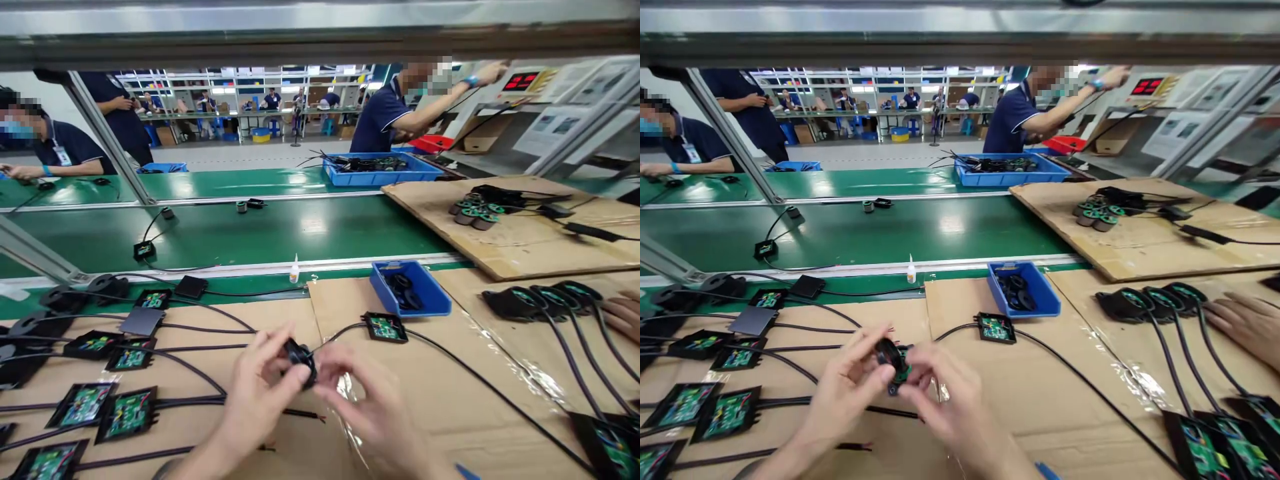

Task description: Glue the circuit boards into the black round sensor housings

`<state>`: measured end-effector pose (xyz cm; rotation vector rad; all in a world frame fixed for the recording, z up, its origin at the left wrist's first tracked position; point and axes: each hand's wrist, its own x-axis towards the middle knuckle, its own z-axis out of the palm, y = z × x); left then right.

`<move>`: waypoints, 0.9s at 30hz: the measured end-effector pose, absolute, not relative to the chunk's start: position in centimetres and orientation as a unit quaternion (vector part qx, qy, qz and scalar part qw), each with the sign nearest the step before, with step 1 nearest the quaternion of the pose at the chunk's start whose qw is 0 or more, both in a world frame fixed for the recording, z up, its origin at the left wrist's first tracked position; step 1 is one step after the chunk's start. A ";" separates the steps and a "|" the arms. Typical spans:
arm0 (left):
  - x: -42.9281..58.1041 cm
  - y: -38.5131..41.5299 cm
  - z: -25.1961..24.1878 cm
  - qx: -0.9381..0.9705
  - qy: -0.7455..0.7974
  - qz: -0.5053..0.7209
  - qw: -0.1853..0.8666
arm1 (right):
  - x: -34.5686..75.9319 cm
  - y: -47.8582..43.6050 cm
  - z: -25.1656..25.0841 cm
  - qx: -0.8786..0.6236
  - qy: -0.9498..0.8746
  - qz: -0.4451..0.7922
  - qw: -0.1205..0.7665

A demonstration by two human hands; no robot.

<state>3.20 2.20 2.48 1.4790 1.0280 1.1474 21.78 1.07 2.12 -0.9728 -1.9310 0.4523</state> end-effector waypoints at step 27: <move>3.1 3.1 0.8 0.859 0.380 0.343 0.009 | 24.5 3.7 -1.1 -0.461 -0.783 0.219 0.355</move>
